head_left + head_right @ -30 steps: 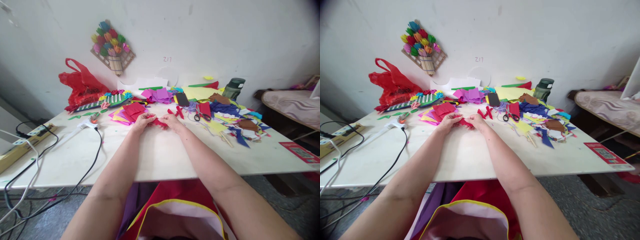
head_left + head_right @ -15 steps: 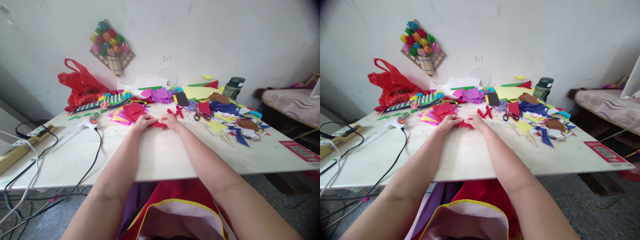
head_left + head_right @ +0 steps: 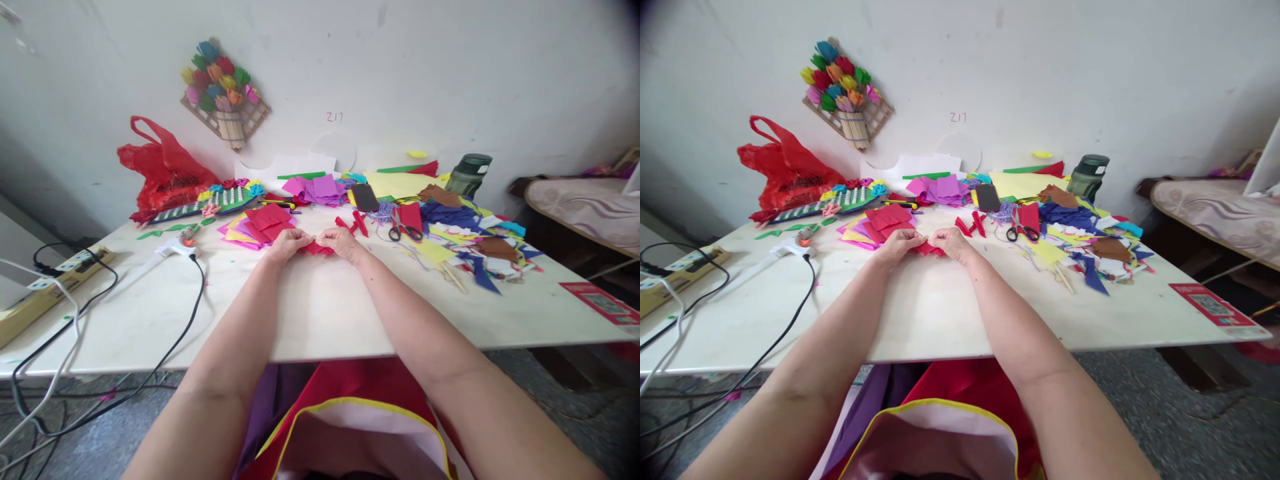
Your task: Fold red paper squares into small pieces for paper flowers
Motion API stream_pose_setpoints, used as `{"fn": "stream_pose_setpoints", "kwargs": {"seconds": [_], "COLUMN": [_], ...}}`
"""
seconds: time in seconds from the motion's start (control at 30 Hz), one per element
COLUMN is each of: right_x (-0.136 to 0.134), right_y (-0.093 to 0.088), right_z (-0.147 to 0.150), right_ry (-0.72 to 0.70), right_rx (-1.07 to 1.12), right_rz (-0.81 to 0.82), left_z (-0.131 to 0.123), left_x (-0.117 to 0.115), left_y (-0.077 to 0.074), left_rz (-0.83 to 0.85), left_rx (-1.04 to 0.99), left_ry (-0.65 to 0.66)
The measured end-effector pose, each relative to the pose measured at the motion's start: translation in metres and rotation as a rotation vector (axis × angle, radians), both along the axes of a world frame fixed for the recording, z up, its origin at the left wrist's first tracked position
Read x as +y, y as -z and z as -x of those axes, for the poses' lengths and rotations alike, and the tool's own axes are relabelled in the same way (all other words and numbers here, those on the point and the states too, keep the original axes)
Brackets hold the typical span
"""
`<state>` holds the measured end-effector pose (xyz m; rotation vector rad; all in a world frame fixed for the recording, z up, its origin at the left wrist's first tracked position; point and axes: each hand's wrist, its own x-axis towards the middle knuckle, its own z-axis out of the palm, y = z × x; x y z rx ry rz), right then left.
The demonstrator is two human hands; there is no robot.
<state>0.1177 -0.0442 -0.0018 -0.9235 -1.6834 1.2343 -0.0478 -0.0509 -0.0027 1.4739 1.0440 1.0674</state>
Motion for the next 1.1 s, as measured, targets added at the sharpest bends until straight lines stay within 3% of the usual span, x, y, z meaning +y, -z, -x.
{"fn": "stream_pose_setpoints", "kwargs": {"seconds": [0.2, 0.4, 0.53, 0.73, 0.87, 1.1], "right_x": [-0.0003, 0.0048, 0.0032, 0.0016, 0.0035, 0.0039], "right_y": [-0.0003, -0.0002, -0.0015, 0.0012, 0.0015, -0.0011], "right_z": [-0.0008, -0.0066, -0.0056, -0.0006, -0.0045, -0.0069], "right_ry": [-0.022, -0.037, -0.039, 0.034, -0.031, -0.09], "right_rx": [-0.019, 0.152, 0.104, 0.075, 0.095, 0.157], "right_rz": [0.026, 0.2, 0.256, 0.217, 0.231, 0.279], "left_z": [0.0018, 0.0033, 0.003, 0.0033, 0.0058, 0.0058], "left_x": [-0.0012, 0.0065, 0.007, 0.0024, 0.0038, 0.0079], "left_y": [-0.0004, 0.0054, 0.0055, 0.002, 0.0035, 0.0073], "left_rz": [0.033, 0.011, 0.008, 0.046, 0.076, 0.03], "left_rx": [0.002, -0.056, -0.068, -0.141, -0.139, -0.14], "left_ry": [-0.061, -0.097, -0.1, -0.029, 0.04, 0.017]}}
